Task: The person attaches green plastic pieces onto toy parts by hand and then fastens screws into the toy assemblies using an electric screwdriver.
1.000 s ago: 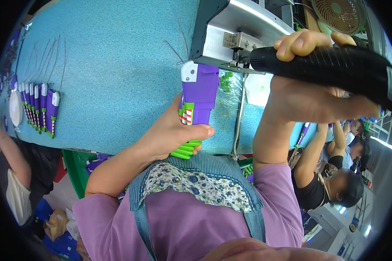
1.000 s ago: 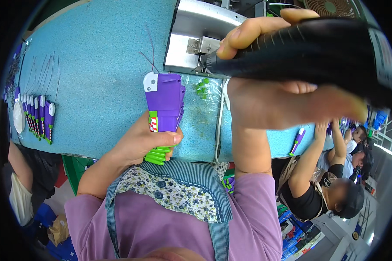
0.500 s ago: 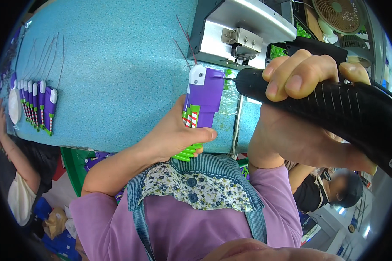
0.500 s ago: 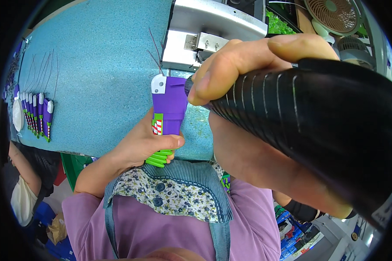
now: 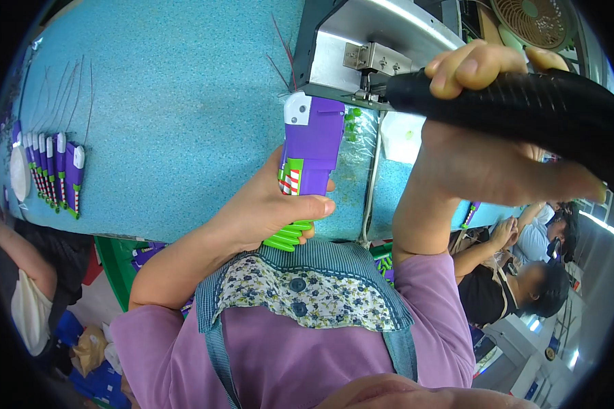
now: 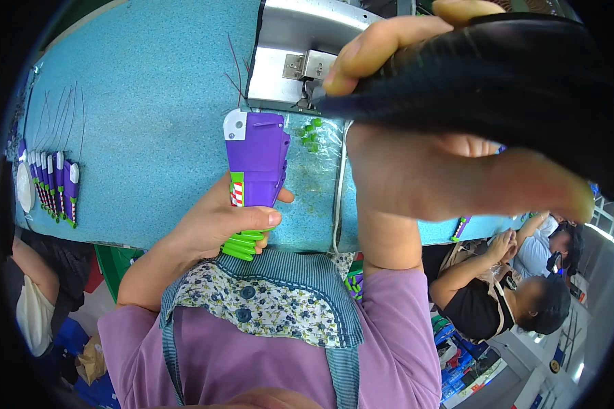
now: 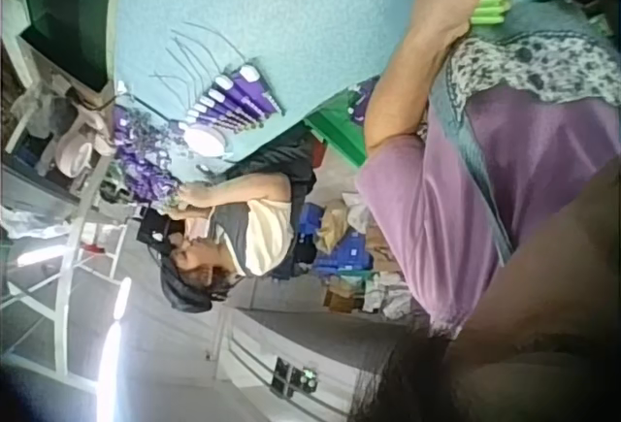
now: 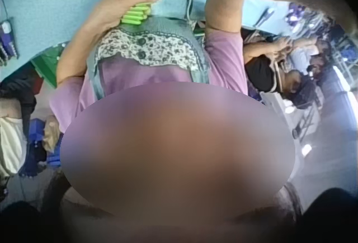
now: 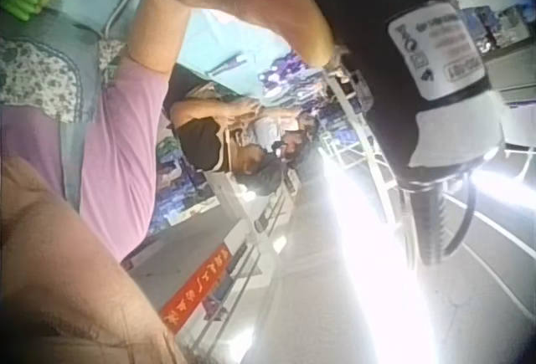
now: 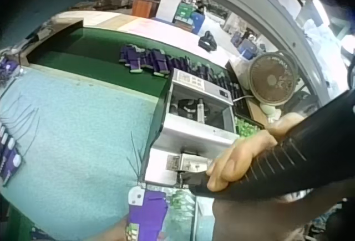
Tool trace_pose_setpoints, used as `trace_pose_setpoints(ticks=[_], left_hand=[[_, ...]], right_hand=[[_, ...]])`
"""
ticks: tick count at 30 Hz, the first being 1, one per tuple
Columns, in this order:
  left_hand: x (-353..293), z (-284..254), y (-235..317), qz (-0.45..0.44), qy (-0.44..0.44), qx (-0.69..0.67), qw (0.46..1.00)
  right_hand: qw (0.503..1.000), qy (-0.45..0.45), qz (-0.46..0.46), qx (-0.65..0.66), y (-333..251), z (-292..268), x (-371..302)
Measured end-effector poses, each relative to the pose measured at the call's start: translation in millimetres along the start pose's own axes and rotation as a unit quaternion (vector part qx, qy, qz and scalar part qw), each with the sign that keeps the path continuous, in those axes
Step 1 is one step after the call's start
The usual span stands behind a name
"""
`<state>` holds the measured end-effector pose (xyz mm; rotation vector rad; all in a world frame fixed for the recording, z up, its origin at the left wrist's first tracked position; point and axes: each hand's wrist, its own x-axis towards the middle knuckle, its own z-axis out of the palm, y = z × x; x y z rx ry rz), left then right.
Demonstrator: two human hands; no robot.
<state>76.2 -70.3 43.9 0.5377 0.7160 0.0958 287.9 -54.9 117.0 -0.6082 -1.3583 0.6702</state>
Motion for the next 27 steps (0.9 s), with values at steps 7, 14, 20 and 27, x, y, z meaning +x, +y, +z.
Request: trace_pose_setpoints(ticks=[7,14,20,27], left_hand=[[-1.6,5.0,1.1,-0.003,0.006,-0.002,1.0],[1.8,0.7,-2.6,0.031,-0.012,0.015,0.999],[1.4,0.6,-1.7,-0.027,-0.024,0.013,0.999],[0.4,1.4,-0.6,-0.015,-0.02,0.023,0.999]], right_hand=[[0.999,-0.004,0.036,-0.024,-28.5,26.0,-13.1],[0.996,-0.055,0.061,-0.042,-12.9,29.2,-17.0],[0.998,-0.005,0.055,-0.001,-8.5,24.6,-10.6],[0.999,-0.035,0.024,0.009,-4.2,-2.4,6.1]])
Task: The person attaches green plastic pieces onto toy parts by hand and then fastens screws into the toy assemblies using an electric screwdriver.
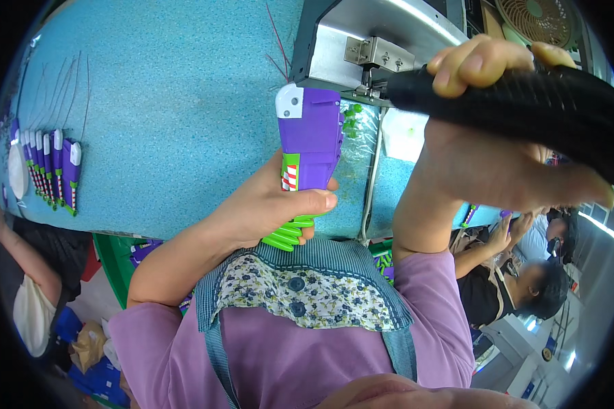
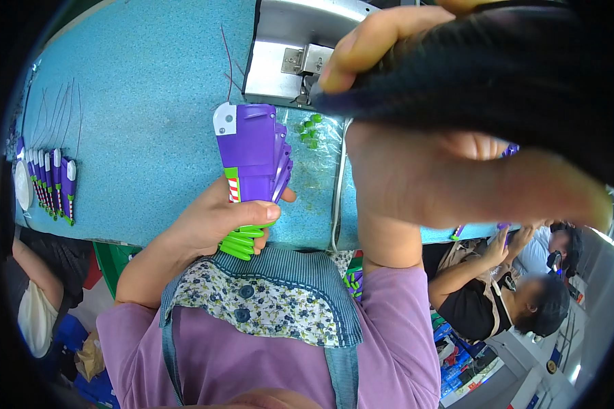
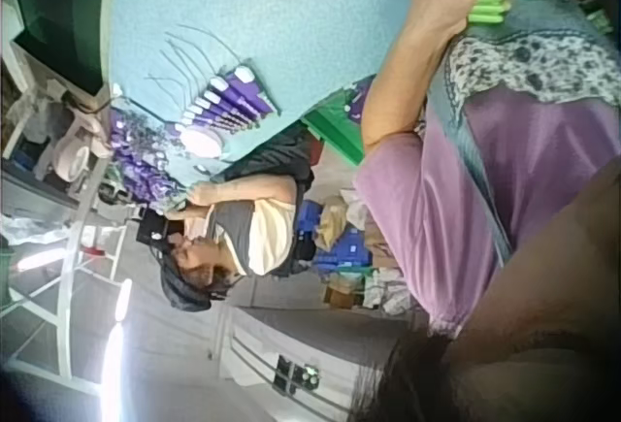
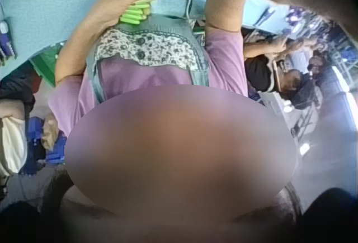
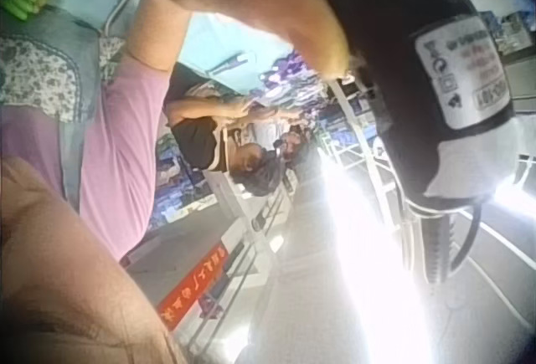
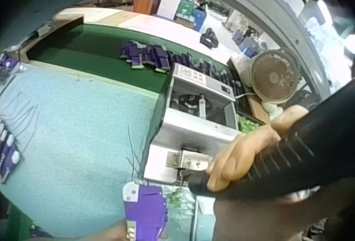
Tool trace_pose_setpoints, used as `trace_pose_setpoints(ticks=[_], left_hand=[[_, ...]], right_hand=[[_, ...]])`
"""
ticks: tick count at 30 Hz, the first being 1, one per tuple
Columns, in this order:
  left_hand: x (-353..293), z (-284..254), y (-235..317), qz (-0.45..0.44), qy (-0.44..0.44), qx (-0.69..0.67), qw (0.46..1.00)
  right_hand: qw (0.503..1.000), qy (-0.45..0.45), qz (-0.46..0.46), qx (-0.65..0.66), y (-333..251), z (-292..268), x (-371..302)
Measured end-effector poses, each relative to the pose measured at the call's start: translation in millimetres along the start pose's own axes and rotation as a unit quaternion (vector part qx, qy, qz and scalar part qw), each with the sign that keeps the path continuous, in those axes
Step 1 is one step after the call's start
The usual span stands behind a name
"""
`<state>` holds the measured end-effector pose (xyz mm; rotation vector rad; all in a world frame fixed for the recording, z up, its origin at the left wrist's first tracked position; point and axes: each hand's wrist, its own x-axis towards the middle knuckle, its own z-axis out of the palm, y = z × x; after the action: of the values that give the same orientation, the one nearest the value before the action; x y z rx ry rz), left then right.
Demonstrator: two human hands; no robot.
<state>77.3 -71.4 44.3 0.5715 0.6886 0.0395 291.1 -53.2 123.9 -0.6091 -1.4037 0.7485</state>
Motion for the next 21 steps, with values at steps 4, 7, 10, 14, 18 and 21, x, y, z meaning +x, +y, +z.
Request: trace_pose_setpoints(ticks=[4,7,10,14,18,21], left_hand=[[-0.6,-2.5,-1.2,-0.003,0.01,-0.031,0.999],[-0.1,0.0,1.5,-0.021,0.001,-0.043,0.999],[0.4,0.6,2.4,-0.012,0.003,-0.04,0.999],[2.2,-2.4,1.4,0.002,0.0,-0.039,0.999],[1.8,-5.1,3.4,-0.017,-0.011,-0.044,0.999],[2.0,-2.8,4.8,-0.018,-0.016,-0.045,0.999]], right_hand=[[0.999,0.009,0.046,0.004,-13.3,27.7,-11.7],[0.996,-0.006,0.063,-0.062,-23.3,33.1,-16.8],[0.994,0.064,0.083,-0.013,-14.7,45.1,-25.6],[0.992,0.093,0.086,0.025,-5.4,52.0,-27.2],[0.997,0.029,0.066,-0.01,-0.9,40.9,-24.1],[0.999,0.022,0.022,-0.015,-3.3,20.0,-12.1]])
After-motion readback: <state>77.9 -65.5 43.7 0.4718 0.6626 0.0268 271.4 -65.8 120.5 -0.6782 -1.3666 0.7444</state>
